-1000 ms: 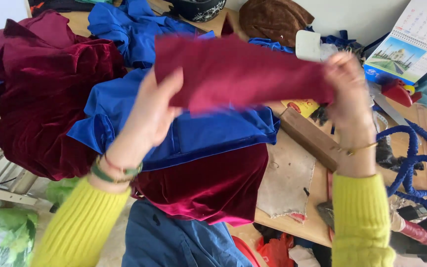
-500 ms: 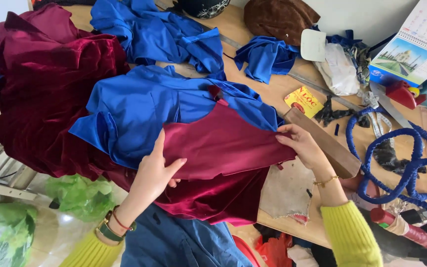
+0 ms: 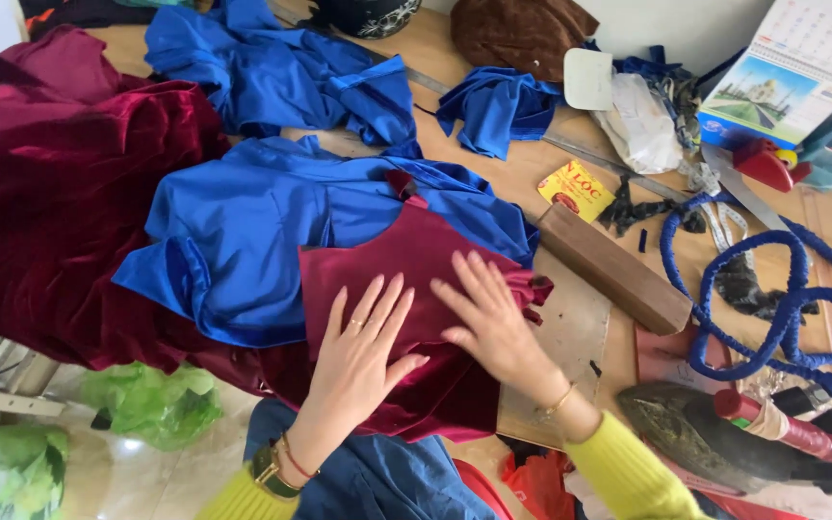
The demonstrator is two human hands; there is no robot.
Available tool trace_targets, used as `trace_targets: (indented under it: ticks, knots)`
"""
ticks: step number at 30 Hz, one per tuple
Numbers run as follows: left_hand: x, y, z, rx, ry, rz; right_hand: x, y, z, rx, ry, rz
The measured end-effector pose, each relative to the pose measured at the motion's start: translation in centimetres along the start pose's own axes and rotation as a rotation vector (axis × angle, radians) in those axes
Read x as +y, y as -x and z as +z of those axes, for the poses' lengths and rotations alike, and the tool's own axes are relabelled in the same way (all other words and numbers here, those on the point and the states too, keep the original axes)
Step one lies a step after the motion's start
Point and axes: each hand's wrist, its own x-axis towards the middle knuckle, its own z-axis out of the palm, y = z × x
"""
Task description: Ironing and smoothing out blue and red fabric pieces on a work table using a steam iron.
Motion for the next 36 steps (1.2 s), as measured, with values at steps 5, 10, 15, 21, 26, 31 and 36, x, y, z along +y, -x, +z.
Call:
trace_targets:
  ticks: [5, 10, 15, 21, 26, 31, 36]
  knots:
    - [-0.1, 0.2, -0.8, -0.123, -0.147, 0.048, -1.0, 2.9, -2.1, 0.131, 0.081, -0.12]
    - [1.7, -1.4, -0.6, -0.099, -0.135, 0.033, -0.3, 3.3, -3.4, 0.122, 0.078, -0.105]
    - [3.0, -4.7, 2.8, -0.262, 0.177, 0.014, 0.7, 4.0, -1.2, 0.273, 0.133, -0.034]
    - [3.3, -7.8, 6.1, -0.4, 0.143, 0.122, 0.9, 5.5, -1.8, 0.169, 0.116, 0.049]
    - [3.5, -8.4, 6.1, -0.505, 0.087, 0.086, 0.6, 4.8, -3.3, 0.015, 0.011, 0.295]
    - [4.0, -9.6, 5.4, -0.532, 0.101, 0.068, 3.2, 6.3, -0.8, 0.0, -0.021, 0.686]
    - [4.0, -10.0, 6.4, -0.538, 0.084, 0.143, 5.7, 8.9, 1.9, -0.133, -0.011, 0.77]
